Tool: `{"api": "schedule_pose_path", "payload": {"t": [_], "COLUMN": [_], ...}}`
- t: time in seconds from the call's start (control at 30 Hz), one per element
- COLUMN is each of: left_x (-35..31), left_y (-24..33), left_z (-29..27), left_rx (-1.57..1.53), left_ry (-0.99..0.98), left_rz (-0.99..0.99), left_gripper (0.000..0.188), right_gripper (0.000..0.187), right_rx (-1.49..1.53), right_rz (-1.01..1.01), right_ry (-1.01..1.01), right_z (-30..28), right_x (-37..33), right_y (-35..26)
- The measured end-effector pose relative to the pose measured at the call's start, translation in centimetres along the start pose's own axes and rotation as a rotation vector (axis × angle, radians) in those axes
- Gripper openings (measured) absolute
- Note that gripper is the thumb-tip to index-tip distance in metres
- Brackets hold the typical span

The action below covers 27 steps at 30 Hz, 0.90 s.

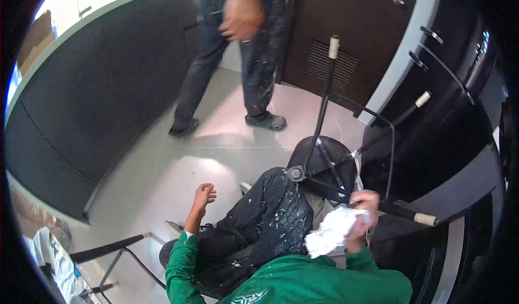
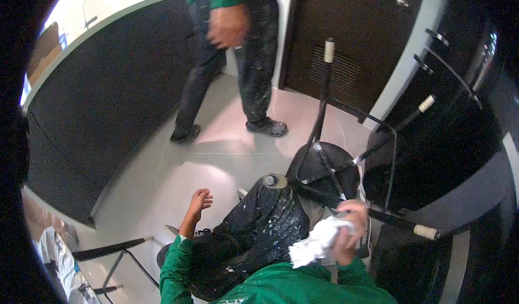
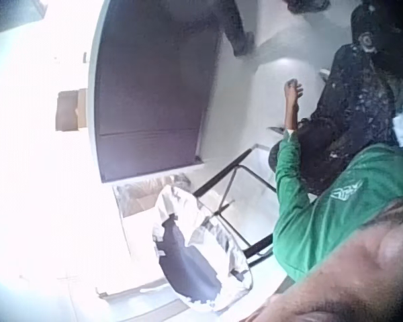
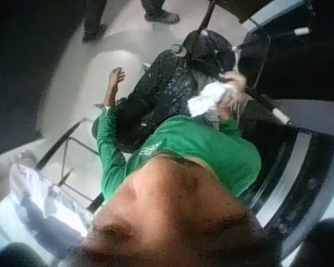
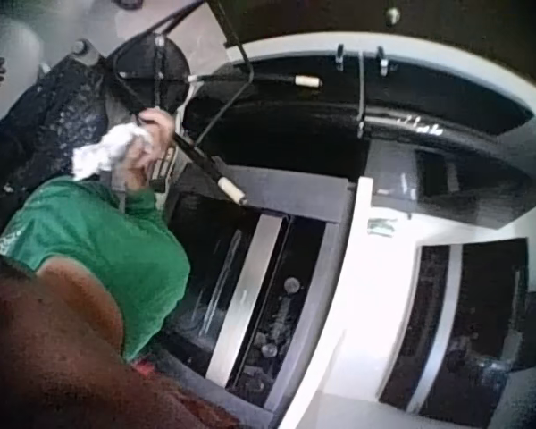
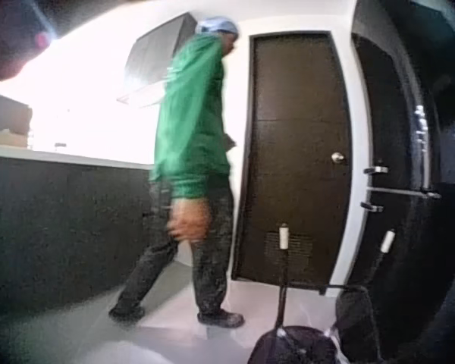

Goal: The person cleans the underside of a black chair with a cloth and then applies tape to its frame while sitting on the floor.

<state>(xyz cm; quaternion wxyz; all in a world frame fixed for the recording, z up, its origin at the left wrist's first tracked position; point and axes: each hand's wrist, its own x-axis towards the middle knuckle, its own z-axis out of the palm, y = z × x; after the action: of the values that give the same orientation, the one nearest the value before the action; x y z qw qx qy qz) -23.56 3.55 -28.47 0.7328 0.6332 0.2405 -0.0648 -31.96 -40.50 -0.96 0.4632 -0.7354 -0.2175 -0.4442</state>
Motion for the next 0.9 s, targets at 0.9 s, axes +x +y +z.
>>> {"api": "schedule_pose_path", "payload": {"t": [0.9], "left_x": [-2.7], "left_y": [-4.7], "left_z": [2.3], "left_rx": [1.1], "left_ry": [-0.247], "left_rz": [0.279], "left_gripper": [0.066], "right_gripper": [0.022], "right_rx": [-0.314], "right_rz": [0.049], "right_ry": [-0.827], "right_z": [10.4], "right_x": [-13.0], "right_y": [6.2]}}
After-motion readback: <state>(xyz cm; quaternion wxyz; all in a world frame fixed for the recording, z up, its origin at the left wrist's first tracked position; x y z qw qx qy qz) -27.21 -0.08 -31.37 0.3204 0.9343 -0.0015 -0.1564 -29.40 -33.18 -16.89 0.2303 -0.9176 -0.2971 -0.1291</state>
